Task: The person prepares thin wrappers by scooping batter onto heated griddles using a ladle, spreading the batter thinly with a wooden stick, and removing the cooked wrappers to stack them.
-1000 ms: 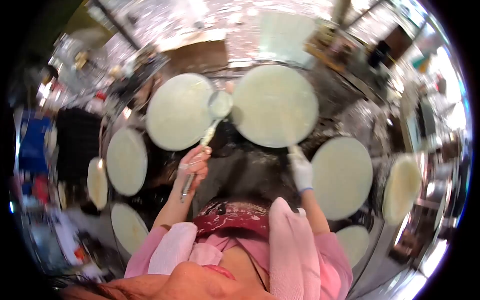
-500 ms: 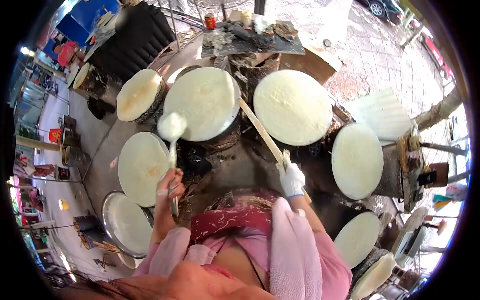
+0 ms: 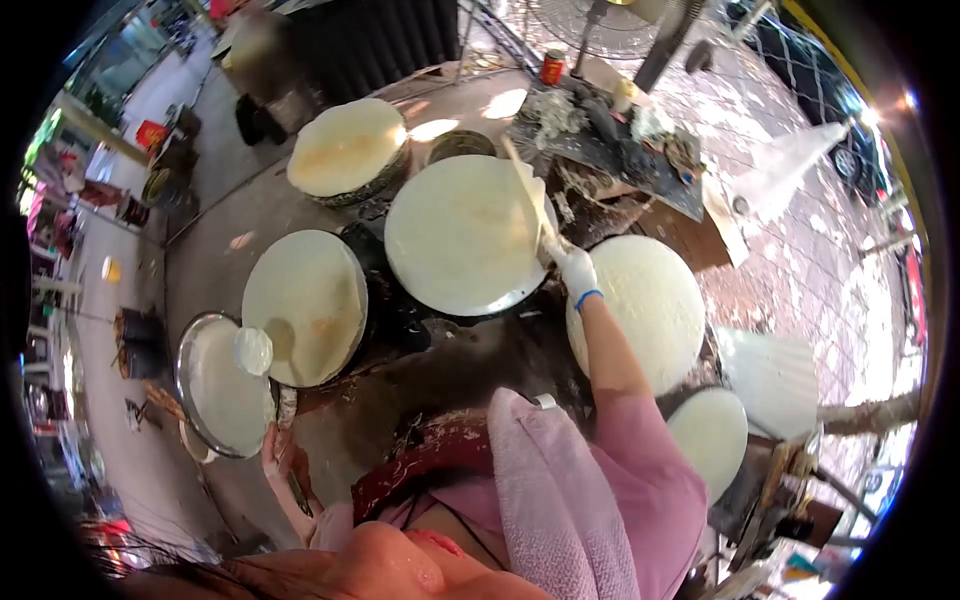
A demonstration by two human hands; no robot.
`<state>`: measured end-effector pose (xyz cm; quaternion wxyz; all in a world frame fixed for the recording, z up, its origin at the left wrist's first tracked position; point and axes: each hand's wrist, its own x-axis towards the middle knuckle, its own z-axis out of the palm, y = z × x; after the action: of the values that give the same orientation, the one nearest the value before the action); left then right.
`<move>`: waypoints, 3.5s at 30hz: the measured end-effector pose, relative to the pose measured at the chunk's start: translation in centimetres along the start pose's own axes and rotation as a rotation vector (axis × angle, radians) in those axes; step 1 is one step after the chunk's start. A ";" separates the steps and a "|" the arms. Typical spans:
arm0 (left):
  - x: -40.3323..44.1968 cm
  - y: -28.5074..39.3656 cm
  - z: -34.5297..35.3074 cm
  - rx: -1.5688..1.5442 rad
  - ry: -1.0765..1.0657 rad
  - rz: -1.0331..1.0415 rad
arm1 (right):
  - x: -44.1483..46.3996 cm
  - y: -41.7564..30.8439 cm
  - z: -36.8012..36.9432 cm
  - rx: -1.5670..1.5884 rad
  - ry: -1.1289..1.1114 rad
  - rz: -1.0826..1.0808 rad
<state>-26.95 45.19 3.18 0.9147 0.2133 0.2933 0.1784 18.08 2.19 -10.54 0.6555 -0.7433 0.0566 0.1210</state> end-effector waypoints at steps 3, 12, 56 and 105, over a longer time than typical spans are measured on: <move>-3.7 -1.8 0.6 -0.085 0.130 0.160 | 5.2 -1.5 1.9 0.008 -0.041 0.001; -9.0 -2.0 1.2 -0.219 0.393 0.401 | 3.2 -12.4 10.4 -0.735 0.186 -0.307; 4.6 26.2 -13.7 -0.117 0.084 0.114 | -19.7 1.5 39.8 0.193 0.035 0.310; 6.5 29.3 -14.4 -0.103 0.465 0.183 | 17.9 -22.7 61.0 -1.485 -0.144 -0.992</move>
<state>-36.66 76.97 4.07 0.8124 0.1453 0.4657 0.3194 34.36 66.90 -0.06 -0.0157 -0.9055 -0.4053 -0.1245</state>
